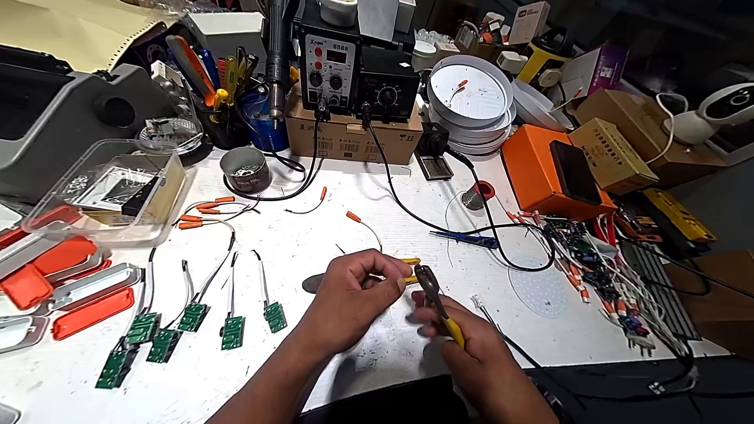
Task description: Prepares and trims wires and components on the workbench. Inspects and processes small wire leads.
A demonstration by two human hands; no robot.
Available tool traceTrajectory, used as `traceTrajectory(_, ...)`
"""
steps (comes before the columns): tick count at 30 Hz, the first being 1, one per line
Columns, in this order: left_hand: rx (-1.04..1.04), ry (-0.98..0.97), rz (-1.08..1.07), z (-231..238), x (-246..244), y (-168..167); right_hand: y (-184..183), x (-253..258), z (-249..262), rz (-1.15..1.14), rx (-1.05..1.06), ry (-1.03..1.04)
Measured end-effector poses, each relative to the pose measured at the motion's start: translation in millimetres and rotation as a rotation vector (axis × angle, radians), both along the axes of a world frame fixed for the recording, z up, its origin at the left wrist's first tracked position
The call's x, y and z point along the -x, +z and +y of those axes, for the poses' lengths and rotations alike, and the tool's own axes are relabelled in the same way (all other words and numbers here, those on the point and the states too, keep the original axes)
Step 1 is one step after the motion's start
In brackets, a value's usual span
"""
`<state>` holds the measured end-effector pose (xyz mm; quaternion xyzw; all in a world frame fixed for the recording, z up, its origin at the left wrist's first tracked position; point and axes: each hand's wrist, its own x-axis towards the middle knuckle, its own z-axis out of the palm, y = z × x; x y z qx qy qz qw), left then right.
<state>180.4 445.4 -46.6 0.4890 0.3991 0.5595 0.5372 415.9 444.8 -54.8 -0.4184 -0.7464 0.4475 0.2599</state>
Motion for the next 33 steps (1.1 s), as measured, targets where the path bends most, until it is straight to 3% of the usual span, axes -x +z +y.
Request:
traceTrajectory(7, 0.055, -0.106, -0.011, -1, 2, 0, 9, -9, 7, -0.035, -0.045, 0.101)
traceTrajectory(14, 0.067, -0.084, 0.013, 1, 2, -2, 10, -11, 8, -0.079, -0.029, 0.185)
traceTrajectory(33, 0.087, -0.024, 0.044, 1, 1, -1, 10, -9, 9, -0.229, -0.073, 0.093)
